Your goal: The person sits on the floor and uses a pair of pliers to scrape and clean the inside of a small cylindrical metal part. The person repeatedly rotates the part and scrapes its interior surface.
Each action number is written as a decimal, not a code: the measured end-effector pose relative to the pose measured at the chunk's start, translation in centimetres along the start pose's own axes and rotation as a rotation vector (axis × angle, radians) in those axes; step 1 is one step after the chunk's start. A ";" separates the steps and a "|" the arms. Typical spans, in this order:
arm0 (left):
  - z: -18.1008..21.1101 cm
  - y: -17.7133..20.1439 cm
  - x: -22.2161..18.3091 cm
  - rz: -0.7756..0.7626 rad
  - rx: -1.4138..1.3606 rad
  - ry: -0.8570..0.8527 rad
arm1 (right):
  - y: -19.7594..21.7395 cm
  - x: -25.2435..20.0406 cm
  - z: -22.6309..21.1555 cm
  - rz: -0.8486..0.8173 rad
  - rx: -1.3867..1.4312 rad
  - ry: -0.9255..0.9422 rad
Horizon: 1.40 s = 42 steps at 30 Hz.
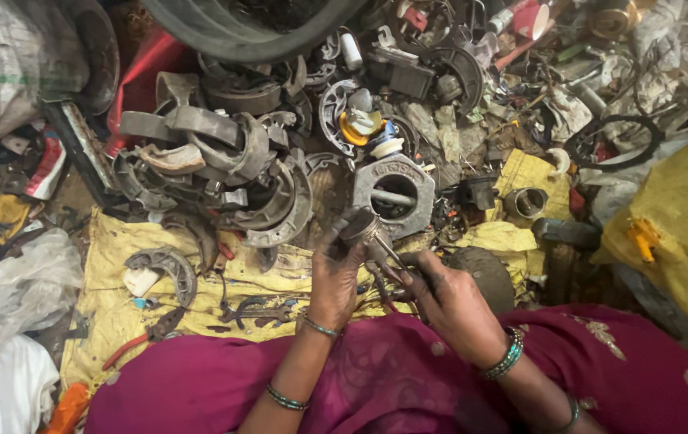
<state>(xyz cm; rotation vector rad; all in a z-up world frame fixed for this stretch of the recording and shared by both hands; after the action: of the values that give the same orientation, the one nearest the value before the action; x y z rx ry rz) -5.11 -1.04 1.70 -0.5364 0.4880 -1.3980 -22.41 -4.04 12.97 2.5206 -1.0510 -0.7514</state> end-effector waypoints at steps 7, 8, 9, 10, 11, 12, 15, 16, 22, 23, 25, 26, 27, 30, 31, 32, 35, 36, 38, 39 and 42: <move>1.4 -1.1 -0.1 -0.001 0.153 0.057 | -0.1 0.0 0.1 0.026 -0.036 0.050; 1.6 -1.1 -0.2 -0.007 0.175 0.062 | -0.1 0.0 0.0 0.032 -0.039 0.059; 1.8 -1.2 -0.2 -0.013 0.197 0.067 | 0.0 0.0 0.0 0.021 -0.028 0.027; 1.9 -1.3 -0.2 -0.021 0.186 0.058 | 0.1 0.0 0.0 0.010 -0.016 -0.004; 2.0 -1.3 -0.1 -0.030 0.176 0.048 | 0.2 0.0 0.0 0.000 -0.005 -0.035; 2.0 -1.3 -0.1 -0.040 0.166 0.038 | 0.2 0.0 0.0 0.005 -0.010 -0.038; 1.7 -1.2 0.1 -0.052 0.117 0.025 | 0.4 -0.1 0.0 0.007 -0.023 -0.048; 1.5 -1.1 0.1 -0.033 0.108 0.020 | 0.3 -0.1 0.0 0.003 -0.027 -0.050; 0.7 -0.4 -0.2 -0.004 0.068 -0.033 | -0.2 -0.3 0.0 0.031 -0.061 0.134; 0.6 -0.4 -0.1 -0.008 0.052 -0.038 | -0.3 -0.3 0.0 0.031 -0.057 0.157; 0.4 -0.3 -0.1 -0.011 0.019 -0.033 | -0.3 -0.3 0.2 0.019 -0.073 0.117; 0.3 -0.3 -0.1 -0.010 0.004 -0.022 | -0.3 -0.3 0.2 0.012 -0.081 0.096; 0.3 -0.3 -0.1 -0.009 -0.012 -0.013 | -0.3 -0.3 0.3 0.014 -0.088 0.085; 0.3 -0.4 -0.1 -0.007 -0.070 -0.010 | -0.2 -0.3 0.3 0.011 -0.090 0.068; 0.4 -0.4 -0.1 -0.004 -0.053 -0.020 | -0.2 -0.3 0.3 0.005 -0.079 0.073; 0.4 -0.5 -0.1 -0.001 -0.035 -0.030 | -0.2 -0.3 0.3 0.000 -0.069 0.078; 0.5 -0.5 0.0 -0.005 -0.028 -0.012 | -0.2 -0.3 0.2 0.037 -0.109 0.149; 0.5 -0.4 0.0 -0.008 -0.033 0.001 | -0.3 -0.3 0.3 0.043 -0.116 0.139; 0.6 -0.3 -0.1 -0.011 0.003 -0.005 | -0.4 -0.3 0.4 0.055 -0.128 0.120; 0.6 -0.3 -0.1 -0.012 0.021 -0.007 | -0.5 -0.3 0.5 0.050 -0.126 0.095; 0.5 -0.1 0.0 -0.012 0.066 -0.018 | -0.9 -0.3 0.5 0.028 -0.136 0.016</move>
<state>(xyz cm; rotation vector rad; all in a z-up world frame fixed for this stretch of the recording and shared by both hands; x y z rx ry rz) -4.89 -1.01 2.13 -0.4983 0.4234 -1.4150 -22.39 -3.30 12.21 2.3892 -0.9932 -0.7667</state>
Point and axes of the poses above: each hand's wrist, its own x-axis towards the middle knuckle, its own y-axis out of the back of the hand, z = x × y, the point moved 2 cm from there along x, towards the middle knuckle, and after that the axes turned 14 degrees about -z, right-handed, at the moved point
